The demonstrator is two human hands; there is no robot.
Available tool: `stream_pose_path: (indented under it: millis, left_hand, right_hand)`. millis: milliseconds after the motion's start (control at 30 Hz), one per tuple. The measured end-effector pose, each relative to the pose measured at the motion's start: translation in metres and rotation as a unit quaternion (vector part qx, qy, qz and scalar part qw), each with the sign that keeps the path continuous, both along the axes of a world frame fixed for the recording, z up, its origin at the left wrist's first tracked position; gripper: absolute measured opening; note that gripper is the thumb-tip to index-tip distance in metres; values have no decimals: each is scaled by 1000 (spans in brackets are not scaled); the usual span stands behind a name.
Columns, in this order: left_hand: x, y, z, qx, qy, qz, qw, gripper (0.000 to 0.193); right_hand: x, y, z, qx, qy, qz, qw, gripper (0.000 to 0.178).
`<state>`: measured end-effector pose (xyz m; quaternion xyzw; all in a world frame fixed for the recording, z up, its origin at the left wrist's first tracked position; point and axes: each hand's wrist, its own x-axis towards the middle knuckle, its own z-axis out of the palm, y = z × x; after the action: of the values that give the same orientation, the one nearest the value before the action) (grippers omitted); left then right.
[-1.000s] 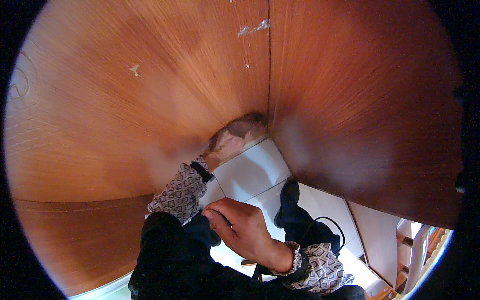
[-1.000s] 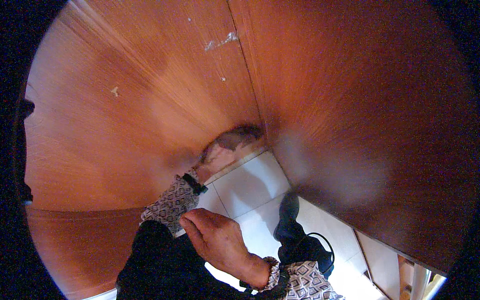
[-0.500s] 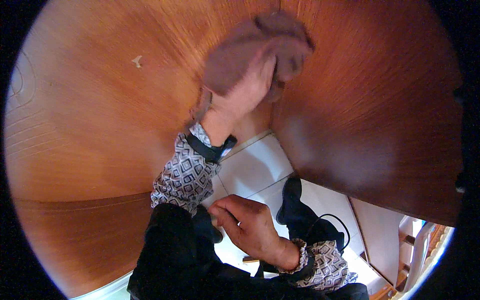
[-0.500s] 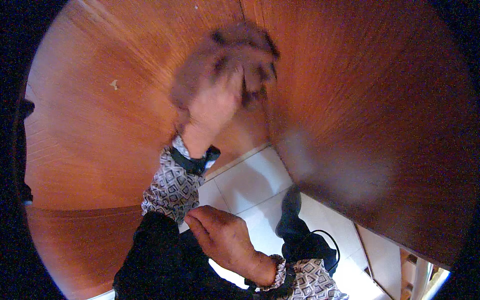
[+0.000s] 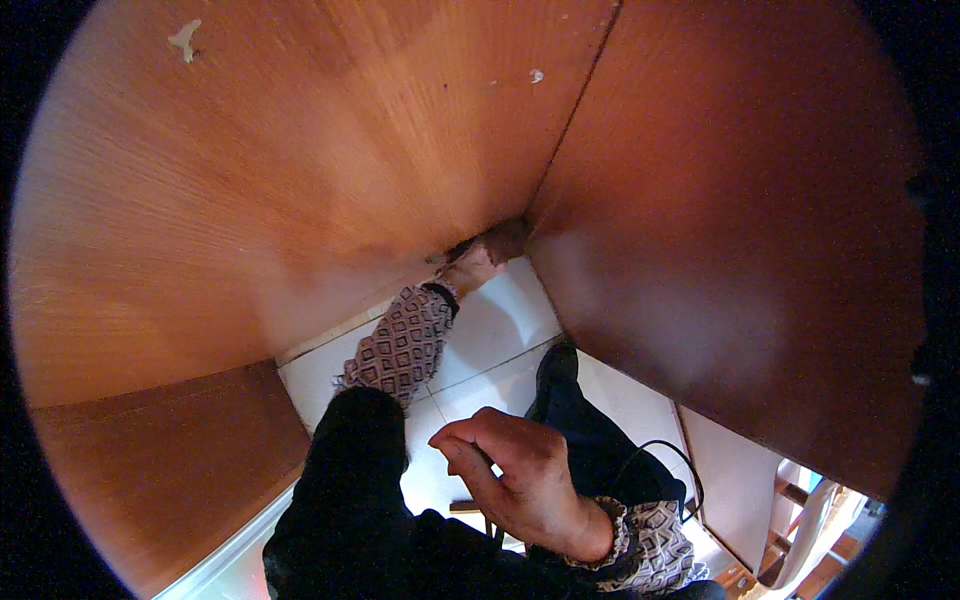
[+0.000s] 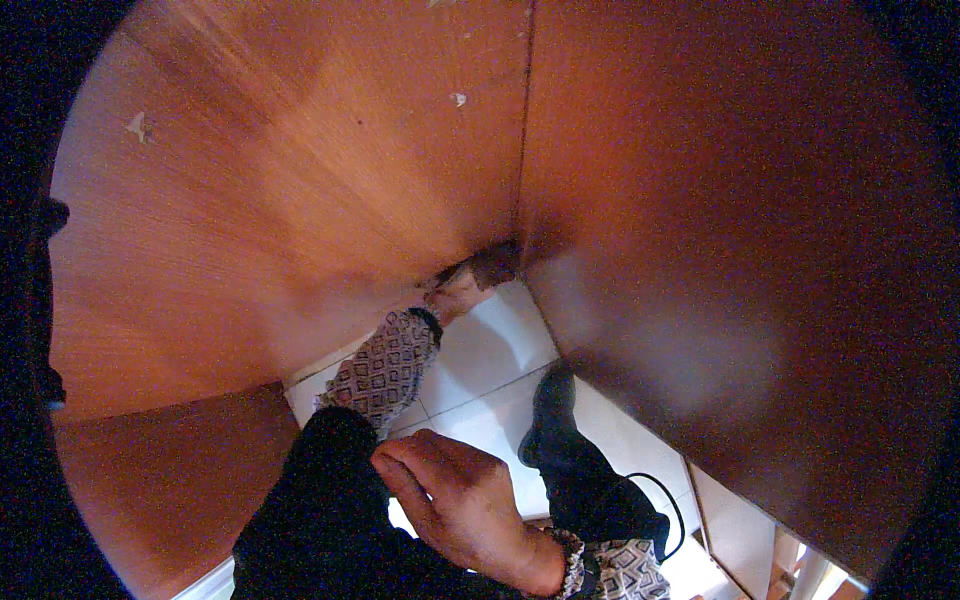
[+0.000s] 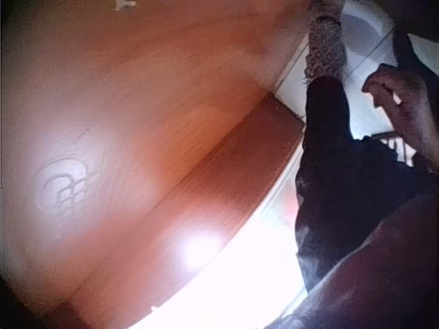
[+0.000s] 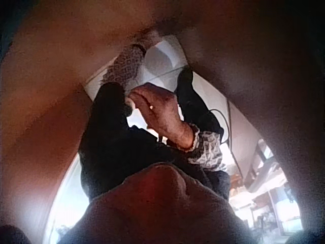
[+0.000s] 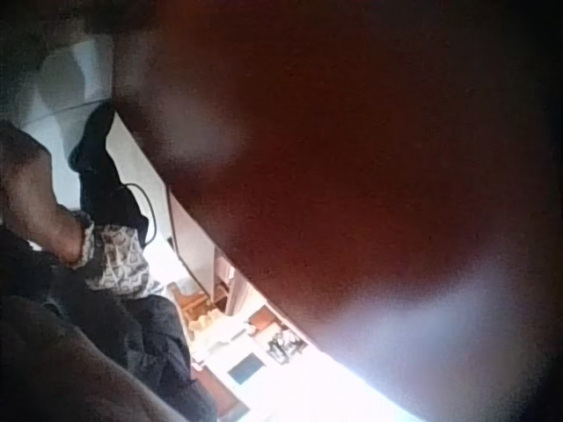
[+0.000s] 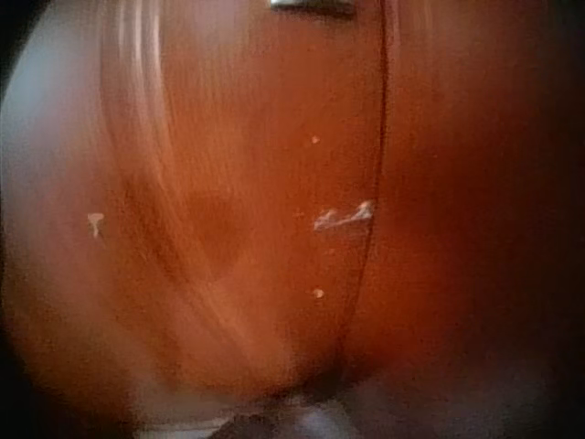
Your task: The person wipes a wooden door with a cloth, then moves to a wooden sofa and wipes its frame and armrests. The person remains seated on the floor throughout the task.
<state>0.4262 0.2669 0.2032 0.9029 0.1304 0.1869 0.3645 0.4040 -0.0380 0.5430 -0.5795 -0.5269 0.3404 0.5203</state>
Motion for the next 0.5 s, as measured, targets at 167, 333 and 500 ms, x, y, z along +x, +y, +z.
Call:
stream_pose_path:
  millis: [167, 333, 500]
  left_hand:
    - [-41, 5, -75, -62, 26, 27, 997, 38]
    - [-133, 11, -107, -89, 69, 15, 994, 43]
    - [-228, 3, -110, -25, 128, 87, 988, 41]
  right_hand:
    - [-8, 3, 2, -24, 15, 7, 1000, 11]
    - [-12, 7, 2, -10, 13, 5, 1000, 11]
    - [-13, 12, 0, -22, 10, 2, 1000, 12]
